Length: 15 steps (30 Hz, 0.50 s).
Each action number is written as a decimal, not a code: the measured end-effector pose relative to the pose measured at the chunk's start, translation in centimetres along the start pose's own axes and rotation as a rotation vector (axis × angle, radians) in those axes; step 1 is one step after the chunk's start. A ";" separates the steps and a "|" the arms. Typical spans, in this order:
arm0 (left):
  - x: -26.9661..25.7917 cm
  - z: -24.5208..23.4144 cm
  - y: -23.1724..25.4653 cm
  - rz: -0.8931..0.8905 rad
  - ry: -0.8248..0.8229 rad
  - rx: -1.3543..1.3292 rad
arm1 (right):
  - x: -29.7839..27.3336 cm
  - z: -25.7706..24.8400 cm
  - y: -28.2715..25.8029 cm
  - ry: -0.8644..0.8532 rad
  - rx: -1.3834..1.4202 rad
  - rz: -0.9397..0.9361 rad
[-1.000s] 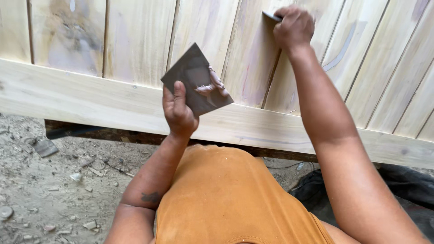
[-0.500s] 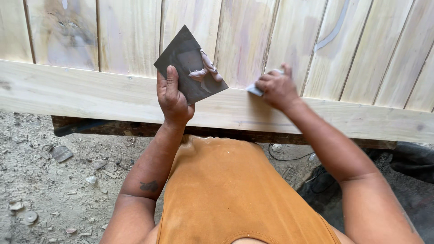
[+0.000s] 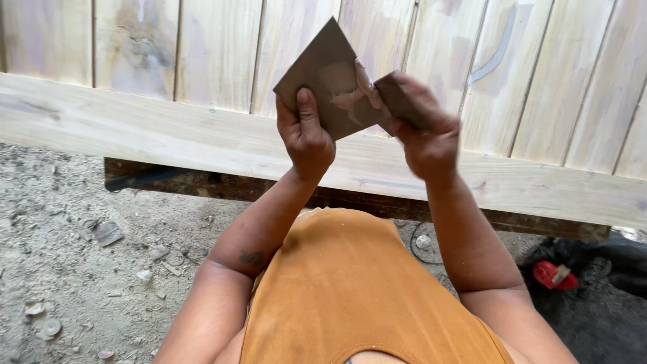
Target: The person scoops a pink putty-like substance from a can onto a metal trowel and applies it to the gaps between vertical wooden planks on a large wooden panel. The person uses a smaller metal scraper to smooth the putty into the seams.
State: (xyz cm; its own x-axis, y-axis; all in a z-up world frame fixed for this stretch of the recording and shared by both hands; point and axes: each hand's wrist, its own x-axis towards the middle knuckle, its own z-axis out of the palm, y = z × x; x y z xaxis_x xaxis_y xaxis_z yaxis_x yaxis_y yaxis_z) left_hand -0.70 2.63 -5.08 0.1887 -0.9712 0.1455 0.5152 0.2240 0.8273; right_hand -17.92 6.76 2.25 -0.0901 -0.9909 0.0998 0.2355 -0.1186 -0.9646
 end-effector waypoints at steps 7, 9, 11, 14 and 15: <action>-0.1 0.7 3.4 -0.405 -0.185 -0.298 | -1.9 -6.7 2.3 -0.002 -0.309 0.085; -1.7 2.0 2.4 -0.730 -0.333 -0.391 | -0.6 -8.6 1.6 0.185 0.249 0.110; -5.2 4.4 1.1 -1.010 -0.352 -0.350 | 0.3 -9.2 1.1 0.016 0.585 0.116; -7.3 6.2 0.9 -1.106 -0.347 -0.401 | -1.1 -8.0 3.1 0.013 0.635 0.168; -7.2 6.5 1.3 -1.067 -0.322 -0.390 | -1.7 -7.7 4.3 0.054 0.573 0.188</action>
State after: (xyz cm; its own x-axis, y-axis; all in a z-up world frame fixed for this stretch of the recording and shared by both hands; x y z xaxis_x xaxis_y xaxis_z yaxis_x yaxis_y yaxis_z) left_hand -6.79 9.35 -1.48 -0.6829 -0.6450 -0.3429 0.5156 -0.7581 0.3993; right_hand -24.20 8.38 -3.94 -0.0420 -0.9953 -0.0868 0.7348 0.0281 -0.6777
